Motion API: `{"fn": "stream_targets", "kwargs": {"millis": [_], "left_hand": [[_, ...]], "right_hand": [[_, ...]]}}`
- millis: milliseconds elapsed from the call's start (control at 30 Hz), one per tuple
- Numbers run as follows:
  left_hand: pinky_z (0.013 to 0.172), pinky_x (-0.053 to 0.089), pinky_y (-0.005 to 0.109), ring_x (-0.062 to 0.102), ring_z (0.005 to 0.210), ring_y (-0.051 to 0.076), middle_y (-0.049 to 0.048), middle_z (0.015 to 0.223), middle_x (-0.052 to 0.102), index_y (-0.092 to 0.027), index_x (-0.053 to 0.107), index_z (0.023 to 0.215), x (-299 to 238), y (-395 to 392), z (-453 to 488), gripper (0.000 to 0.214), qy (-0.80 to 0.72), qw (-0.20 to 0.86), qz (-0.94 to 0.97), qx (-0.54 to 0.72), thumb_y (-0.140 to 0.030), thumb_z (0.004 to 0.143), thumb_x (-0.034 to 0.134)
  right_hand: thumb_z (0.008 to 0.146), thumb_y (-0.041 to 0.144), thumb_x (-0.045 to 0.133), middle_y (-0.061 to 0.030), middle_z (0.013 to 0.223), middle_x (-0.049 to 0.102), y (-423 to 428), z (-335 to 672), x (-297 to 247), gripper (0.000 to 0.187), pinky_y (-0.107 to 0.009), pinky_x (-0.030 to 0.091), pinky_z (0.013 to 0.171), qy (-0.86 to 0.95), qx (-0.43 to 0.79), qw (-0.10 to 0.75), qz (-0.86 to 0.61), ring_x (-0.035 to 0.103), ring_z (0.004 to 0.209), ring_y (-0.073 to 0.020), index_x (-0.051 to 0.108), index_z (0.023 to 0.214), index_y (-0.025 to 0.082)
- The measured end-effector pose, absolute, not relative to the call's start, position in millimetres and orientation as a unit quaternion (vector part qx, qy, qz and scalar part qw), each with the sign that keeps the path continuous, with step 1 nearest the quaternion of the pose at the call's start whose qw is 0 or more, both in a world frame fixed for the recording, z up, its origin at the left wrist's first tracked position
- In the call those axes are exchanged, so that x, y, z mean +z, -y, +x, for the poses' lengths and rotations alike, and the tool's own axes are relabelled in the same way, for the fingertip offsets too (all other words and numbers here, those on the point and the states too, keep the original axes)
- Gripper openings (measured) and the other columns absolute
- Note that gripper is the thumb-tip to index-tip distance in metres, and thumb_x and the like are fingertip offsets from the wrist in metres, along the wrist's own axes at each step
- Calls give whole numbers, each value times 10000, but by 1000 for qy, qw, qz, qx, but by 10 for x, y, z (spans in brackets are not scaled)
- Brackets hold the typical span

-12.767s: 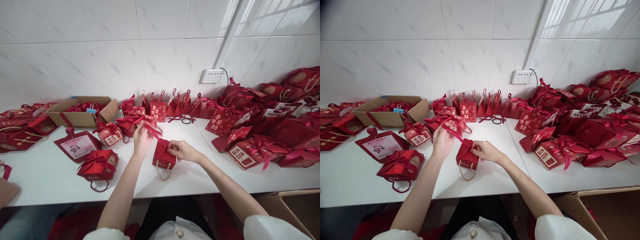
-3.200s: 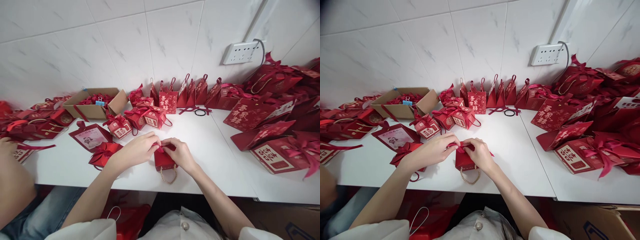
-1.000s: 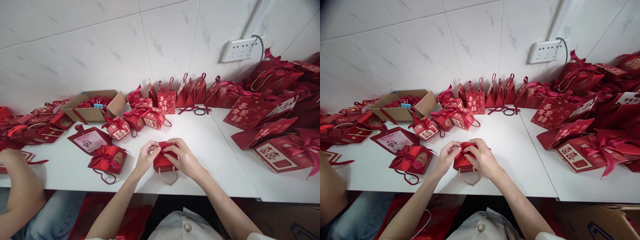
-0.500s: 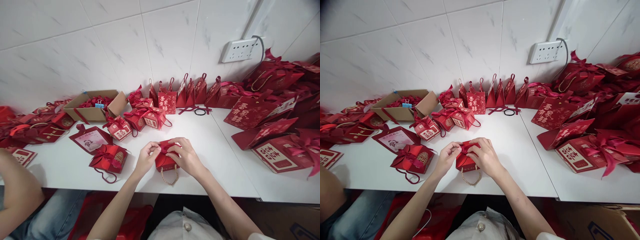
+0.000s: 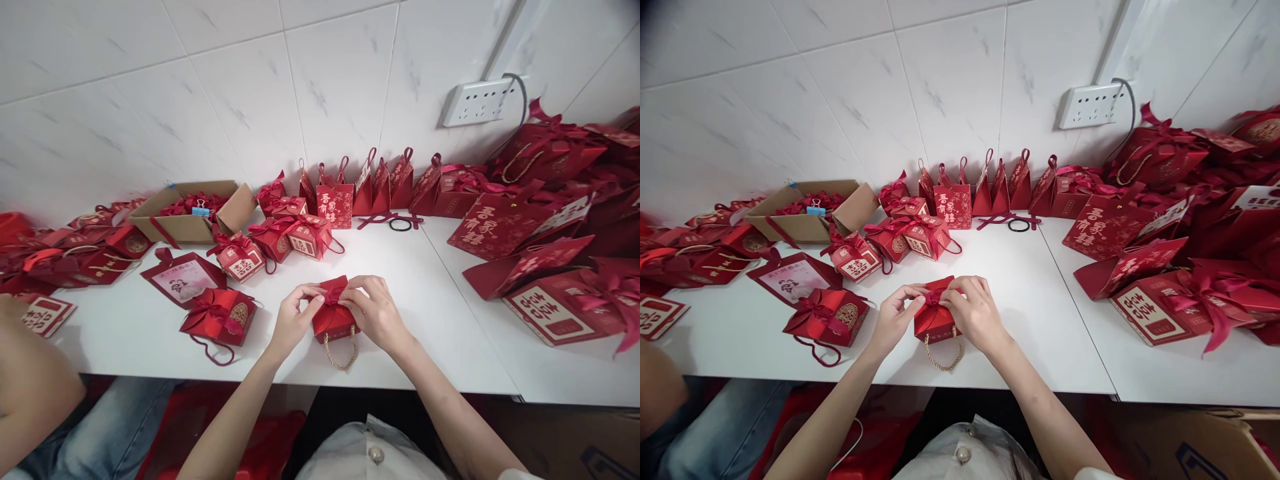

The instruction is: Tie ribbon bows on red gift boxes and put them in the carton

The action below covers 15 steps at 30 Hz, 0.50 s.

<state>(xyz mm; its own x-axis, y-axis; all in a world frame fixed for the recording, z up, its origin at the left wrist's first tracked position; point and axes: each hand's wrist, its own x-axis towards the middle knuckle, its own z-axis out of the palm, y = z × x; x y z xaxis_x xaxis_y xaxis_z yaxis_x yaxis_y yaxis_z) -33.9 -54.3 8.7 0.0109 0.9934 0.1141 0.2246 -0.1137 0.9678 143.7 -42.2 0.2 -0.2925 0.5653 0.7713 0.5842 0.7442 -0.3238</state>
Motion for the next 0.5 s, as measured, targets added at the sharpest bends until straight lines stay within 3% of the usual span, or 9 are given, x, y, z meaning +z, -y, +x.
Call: {"fn": "stream_targets", "kwargs": {"millis": [167, 333, 500], "left_hand": [[901, 432, 372, 574, 1019, 224, 67, 990, 654, -200, 618, 715, 103, 592, -389, 133, -545, 322, 621, 462, -316, 781, 616], [869, 409, 378, 549, 931, 218, 38, 916, 613, -234, 639, 720, 141, 718, -427, 100, -593, 193, 649, 436, -305, 788, 619], [835, 413, 350, 518, 910, 210, 38, 879, 551, -231, 625, 777, 109, 850, -430, 125, -625, 187, 636, 412, -331, 827, 570]], "right_hand": [[920, 120, 485, -77, 881, 622, 404, 1517, 1, 154, -350, 451, 738, 810, 3, 466, -357, 571, 831, -193, 604, 855, 193], [911, 86, 457, -73, 910, 611, 389, 1600, -39, 213, -369, 451, 757, 824, 31, 442, -354, 564, 874, -206, 610, 848, 218], [905, 59, 439, -85, 978, 594, 345, 1692, -92, 246, -379, 457, 761, 836, 28, 424, -347, 551, 915, -213, 613, 845, 222]]}}
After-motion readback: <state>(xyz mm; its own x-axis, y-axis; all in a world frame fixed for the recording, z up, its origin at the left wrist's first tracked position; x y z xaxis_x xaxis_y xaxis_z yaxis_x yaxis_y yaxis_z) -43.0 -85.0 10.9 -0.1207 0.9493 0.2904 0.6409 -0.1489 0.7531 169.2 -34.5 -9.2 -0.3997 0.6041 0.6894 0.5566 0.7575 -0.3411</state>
